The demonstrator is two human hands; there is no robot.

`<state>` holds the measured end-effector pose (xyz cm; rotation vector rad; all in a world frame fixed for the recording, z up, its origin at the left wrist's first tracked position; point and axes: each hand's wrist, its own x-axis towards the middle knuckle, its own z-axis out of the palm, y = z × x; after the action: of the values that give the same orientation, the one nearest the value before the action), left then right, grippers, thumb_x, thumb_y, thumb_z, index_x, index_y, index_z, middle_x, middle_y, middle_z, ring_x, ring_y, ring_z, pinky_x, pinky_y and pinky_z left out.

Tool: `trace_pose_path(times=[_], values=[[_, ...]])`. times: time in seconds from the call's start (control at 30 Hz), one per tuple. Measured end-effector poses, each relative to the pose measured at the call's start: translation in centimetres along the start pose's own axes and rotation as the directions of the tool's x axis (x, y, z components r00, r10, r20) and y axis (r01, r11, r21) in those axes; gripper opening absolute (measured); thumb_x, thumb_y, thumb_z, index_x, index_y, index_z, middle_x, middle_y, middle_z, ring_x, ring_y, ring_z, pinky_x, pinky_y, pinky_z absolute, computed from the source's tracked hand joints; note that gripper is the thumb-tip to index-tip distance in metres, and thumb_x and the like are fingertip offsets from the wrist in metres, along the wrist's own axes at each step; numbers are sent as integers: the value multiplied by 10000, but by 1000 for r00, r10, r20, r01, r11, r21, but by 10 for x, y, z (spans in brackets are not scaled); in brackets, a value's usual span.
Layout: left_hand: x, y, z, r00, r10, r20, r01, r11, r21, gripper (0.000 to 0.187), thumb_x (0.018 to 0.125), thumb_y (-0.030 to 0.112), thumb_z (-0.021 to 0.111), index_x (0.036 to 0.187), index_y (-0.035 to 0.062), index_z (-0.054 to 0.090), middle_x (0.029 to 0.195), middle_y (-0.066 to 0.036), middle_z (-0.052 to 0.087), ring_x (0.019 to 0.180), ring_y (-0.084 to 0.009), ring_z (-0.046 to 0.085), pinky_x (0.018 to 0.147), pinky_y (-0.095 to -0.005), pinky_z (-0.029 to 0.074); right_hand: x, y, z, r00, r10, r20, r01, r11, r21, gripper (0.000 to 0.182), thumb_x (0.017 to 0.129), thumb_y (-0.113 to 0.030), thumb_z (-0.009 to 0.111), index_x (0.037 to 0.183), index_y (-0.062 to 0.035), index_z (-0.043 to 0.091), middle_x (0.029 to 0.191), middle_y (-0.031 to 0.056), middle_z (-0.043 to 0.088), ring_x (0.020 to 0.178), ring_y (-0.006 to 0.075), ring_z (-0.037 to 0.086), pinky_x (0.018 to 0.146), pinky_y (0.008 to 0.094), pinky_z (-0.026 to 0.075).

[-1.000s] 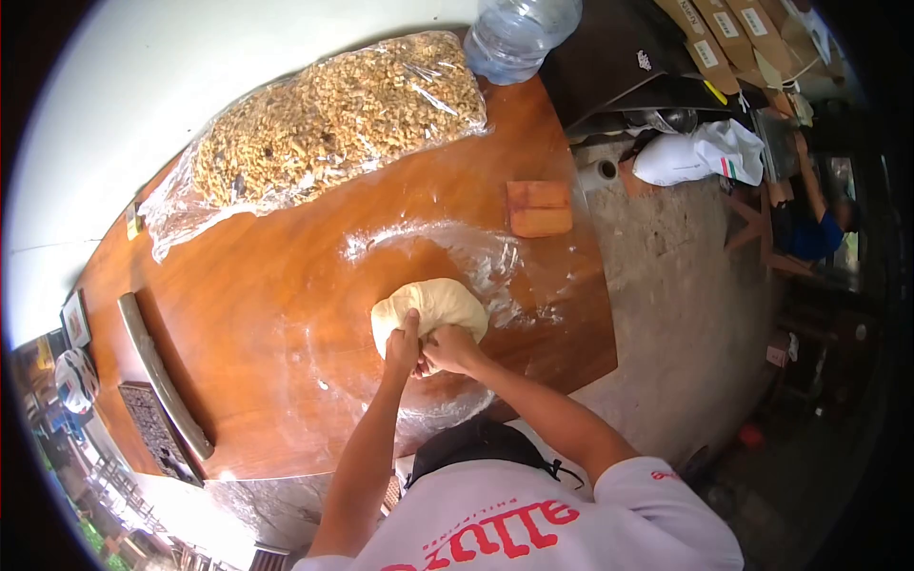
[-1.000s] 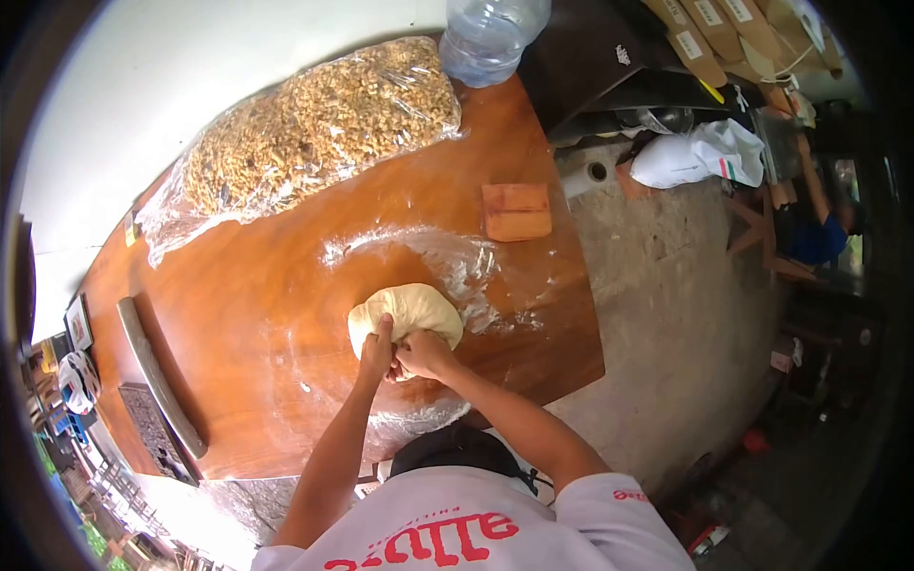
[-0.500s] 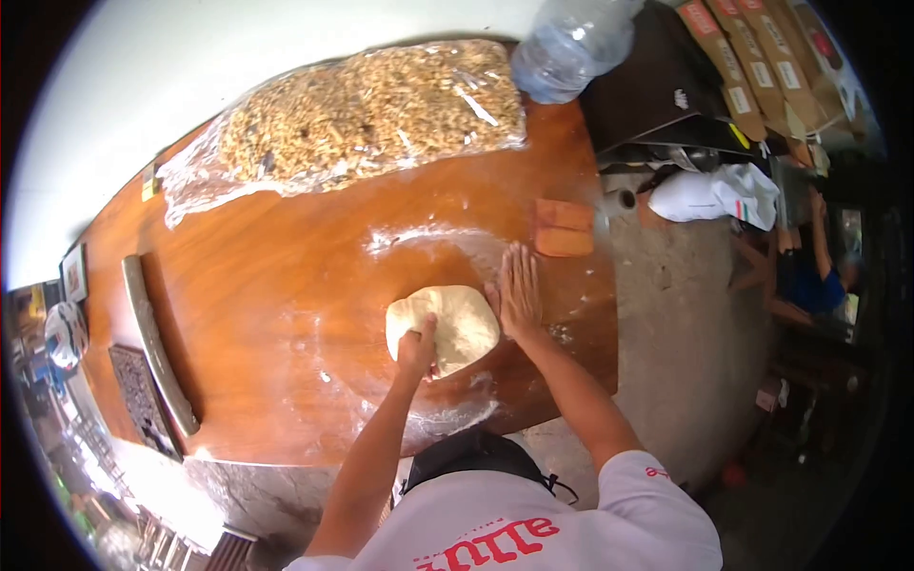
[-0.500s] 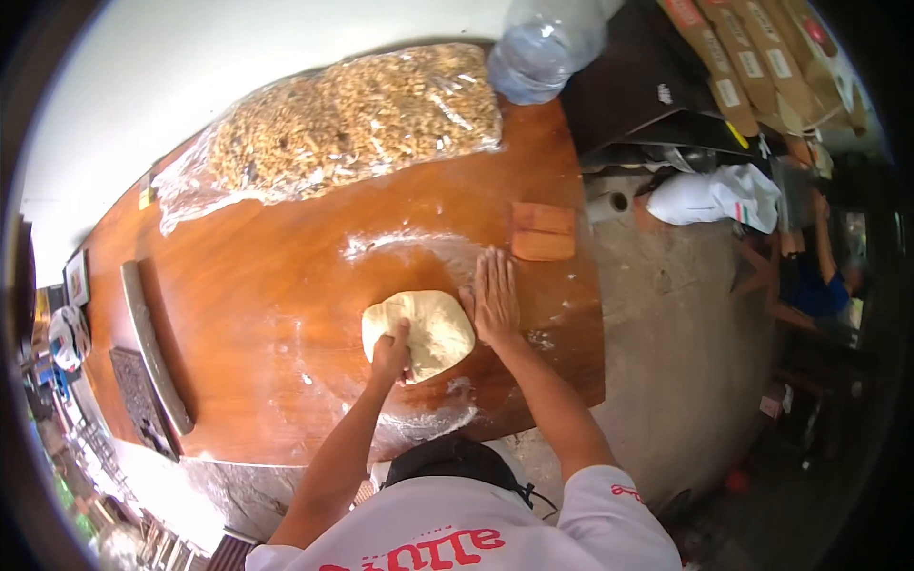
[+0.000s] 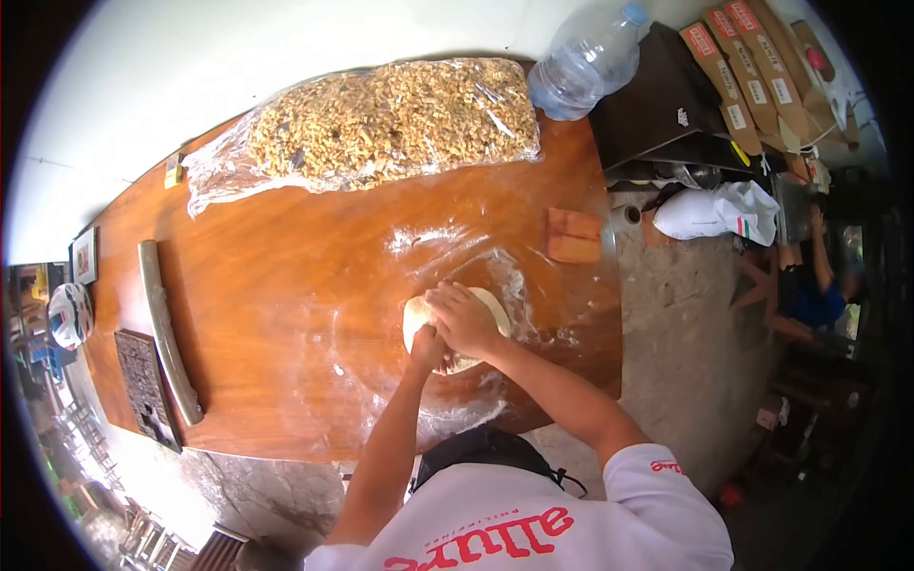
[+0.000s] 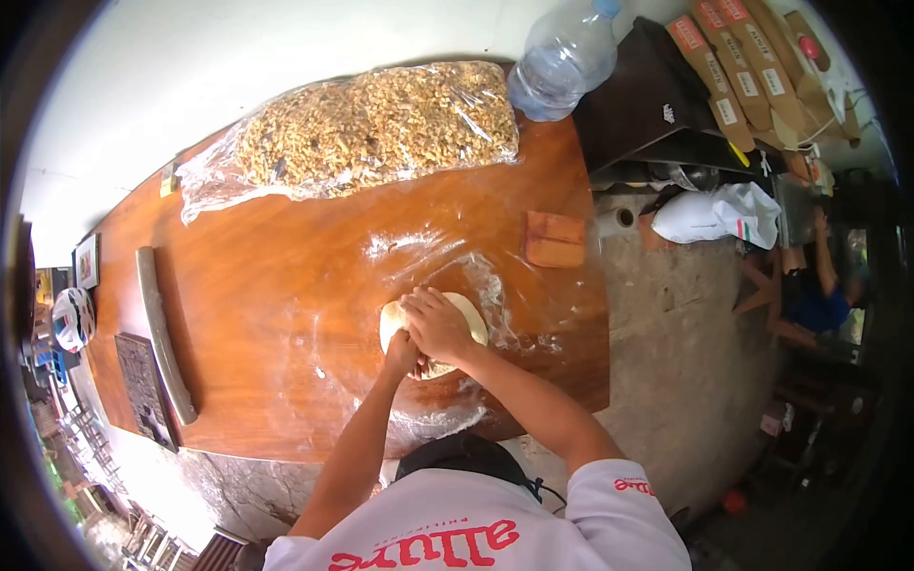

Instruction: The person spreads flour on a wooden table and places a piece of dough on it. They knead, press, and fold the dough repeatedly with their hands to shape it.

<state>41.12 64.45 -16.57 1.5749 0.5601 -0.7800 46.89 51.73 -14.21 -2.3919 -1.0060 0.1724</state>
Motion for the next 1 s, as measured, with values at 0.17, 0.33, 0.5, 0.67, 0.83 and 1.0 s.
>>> trace_pose_path(times=[0.17, 0.33, 0.5, 0.67, 0.83, 1.0], values=[[-2, -6, 3, 998, -44, -48, 41, 997, -65, 638, 928, 465, 437, 586, -57, 569, 496, -154, 566, 376, -221, 569, 336, -340, 452, -48, 9, -2, 947, 174, -271, -128, 976, 178, 386, 804, -145, 627, 1160, -15, 553, 1215, 156, 542, 1158, 320, 484, 999, 393, 372], [-16, -47, 13, 965, 260, -37, -262, 941, -215, 478, 901, 397, 532, 702, -31, 610, 647, -128, 623, 536, -193, 616, 507, -274, 488, -75, 4, 16, 742, 582, -333, -522, 813, 259, 592, 718, -247, 744, 1213, -14, 518, 1151, 188, 539, 1095, 353, 491, 943, 411, 400], [-62, -71, 10, 881, 465, -85, -470, 882, -41, 277, 899, 259, 536, 885, -1, 631, 809, -99, 639, 712, -163, 621, 670, -267, 507, -52, -29, 12, 725, 649, -231, -612, 761, 217, 575, 679, -199, 730, 1187, -16, 532, 1104, 178, 536, 1050, 334, 484, 885, 420, 409], [-82, -98, -13, 929, 101, -357, -325, 685, -652, 306, 891, 245, 524, 1012, -24, 602, 875, -118, 632, 803, -196, 624, 693, -303, 520, -67, -128, 32, 879, 282, -385, -362, 920, -153, 411, 668, -105, 646, 1062, -6, 584, 1014, 157, 555, 970, 325, 524, 832, 439, 426], [-105, -107, -34, 949, 115, -295, -284, 722, -631, 337, 900, 275, 531, 1055, -18, 596, 945, -118, 637, 857, -208, 622, 723, -319, 513, -67, -94, 15, 881, 435, -184, -319, 835, 448, 362, 776, -122, 637, 1124, -45, 575, 930, 142, 616, 778, 229, 615, 669, 371, 511], [-120, -136, -54, 976, 97, -192, -203, 719, -665, 414, 926, 333, 478, 1148, -8, 555, 1031, -130, 618, 948, -229, 601, 829, -341, 482, -48, -8, 38, 602, 622, -500, -510, 782, 359, 305, 898, -229, 553, 1143, -48, 568, 938, 153, 616, 784, 252, 613, 715, 378, 509]])
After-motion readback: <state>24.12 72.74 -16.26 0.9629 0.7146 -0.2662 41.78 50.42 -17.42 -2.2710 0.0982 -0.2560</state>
